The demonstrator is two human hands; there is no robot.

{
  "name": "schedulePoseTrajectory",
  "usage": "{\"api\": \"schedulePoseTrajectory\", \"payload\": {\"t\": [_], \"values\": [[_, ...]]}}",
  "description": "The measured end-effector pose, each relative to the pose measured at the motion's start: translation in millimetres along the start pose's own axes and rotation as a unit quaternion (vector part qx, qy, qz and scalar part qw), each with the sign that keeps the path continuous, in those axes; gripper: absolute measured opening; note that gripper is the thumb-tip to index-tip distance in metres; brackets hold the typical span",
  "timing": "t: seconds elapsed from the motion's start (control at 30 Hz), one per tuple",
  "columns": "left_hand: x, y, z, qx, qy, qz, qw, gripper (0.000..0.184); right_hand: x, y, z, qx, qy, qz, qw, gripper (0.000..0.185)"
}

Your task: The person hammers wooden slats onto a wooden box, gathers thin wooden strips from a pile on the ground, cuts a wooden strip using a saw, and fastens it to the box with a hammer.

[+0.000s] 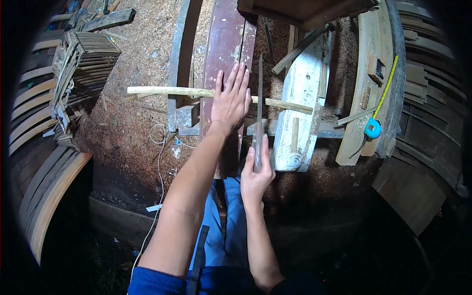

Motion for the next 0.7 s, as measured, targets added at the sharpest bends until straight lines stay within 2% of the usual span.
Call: {"api": "schedulePoseTrajectory", "payload": {"t": [0.7], "values": [[0, -4, 0, -0.012, -0.006, -0.009, 1.000, 0.059, -14, 16, 27, 0.003, -0.055, -0.005, 0.998, 0.043]]}}
Point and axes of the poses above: each hand's wrist, its own z-axis away from the middle knuckle, its own y-axis out of the back of the hand, x = y × z, the point moved 4 cm from there along -z, towards the middle knuckle, and after that the axes turned 7 degrees about -y, right-handed, at the moved point
